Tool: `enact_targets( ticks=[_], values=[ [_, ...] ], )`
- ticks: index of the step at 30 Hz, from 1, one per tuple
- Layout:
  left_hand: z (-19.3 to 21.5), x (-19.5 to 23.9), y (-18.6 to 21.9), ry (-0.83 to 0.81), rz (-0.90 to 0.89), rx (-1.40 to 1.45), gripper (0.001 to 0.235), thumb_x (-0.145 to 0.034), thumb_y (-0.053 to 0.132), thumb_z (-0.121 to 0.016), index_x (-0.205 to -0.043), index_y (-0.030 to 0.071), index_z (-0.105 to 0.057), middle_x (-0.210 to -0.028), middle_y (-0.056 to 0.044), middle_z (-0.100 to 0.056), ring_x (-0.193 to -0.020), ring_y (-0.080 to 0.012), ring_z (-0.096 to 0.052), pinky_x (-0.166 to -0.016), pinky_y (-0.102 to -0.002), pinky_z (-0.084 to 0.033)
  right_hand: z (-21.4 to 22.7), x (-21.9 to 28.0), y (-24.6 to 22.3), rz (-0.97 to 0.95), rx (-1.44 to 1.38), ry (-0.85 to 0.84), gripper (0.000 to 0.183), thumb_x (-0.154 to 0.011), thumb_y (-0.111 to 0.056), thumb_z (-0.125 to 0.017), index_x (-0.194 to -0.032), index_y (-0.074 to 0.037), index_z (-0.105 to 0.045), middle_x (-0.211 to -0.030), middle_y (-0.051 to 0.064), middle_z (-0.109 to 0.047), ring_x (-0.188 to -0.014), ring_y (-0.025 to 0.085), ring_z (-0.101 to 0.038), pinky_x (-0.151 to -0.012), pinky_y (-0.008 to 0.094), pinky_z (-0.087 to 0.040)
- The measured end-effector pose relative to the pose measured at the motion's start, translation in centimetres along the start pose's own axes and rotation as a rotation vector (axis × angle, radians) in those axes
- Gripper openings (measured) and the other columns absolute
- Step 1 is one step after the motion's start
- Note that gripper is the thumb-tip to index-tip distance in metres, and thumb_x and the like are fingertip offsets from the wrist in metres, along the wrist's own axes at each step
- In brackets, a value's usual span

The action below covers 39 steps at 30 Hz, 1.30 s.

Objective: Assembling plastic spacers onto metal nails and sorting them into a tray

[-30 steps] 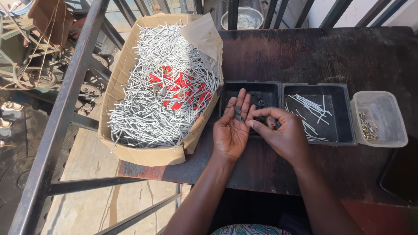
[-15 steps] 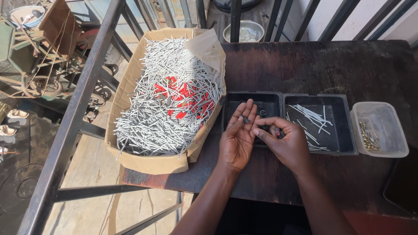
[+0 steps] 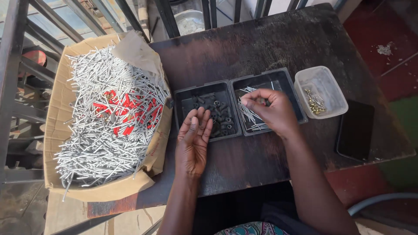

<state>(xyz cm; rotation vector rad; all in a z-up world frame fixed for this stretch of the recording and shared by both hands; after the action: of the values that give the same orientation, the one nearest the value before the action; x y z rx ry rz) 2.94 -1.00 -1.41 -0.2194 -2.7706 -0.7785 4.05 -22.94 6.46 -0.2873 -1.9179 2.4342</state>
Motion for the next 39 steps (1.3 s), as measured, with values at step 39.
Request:
enact_targets(
  ticks=[39],
  values=[
    [-0.5,-0.9,-3.3,-0.065,-0.021,-0.056,0.045,-0.095,0.006,-0.071,-0.138,-0.005,-0.060,-0.123,-0.025,-0.071,-0.100,-0.0219,-0.075,-0.089,-0.027,-0.065,-4.9,3.0,2.8,-0.283,-0.416,-0.273,0.013,-0.095,-0.007,-0.070,-0.096,0.006,-0.069,-0.073,0.009,-0.056,-0.051,0.003,-0.043,-0.039,0.014,-0.032]
  ],
)
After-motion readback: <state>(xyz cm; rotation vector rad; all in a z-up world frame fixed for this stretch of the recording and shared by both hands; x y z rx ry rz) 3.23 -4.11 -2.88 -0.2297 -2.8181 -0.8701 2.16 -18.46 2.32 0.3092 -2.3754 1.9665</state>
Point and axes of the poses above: each hand's wrist, its own x-axis away from the middle knuckle, its own z-axis out of the back of the hand, y = z × x, the point moved 3 cm from there along -x, towards the middle knuckle
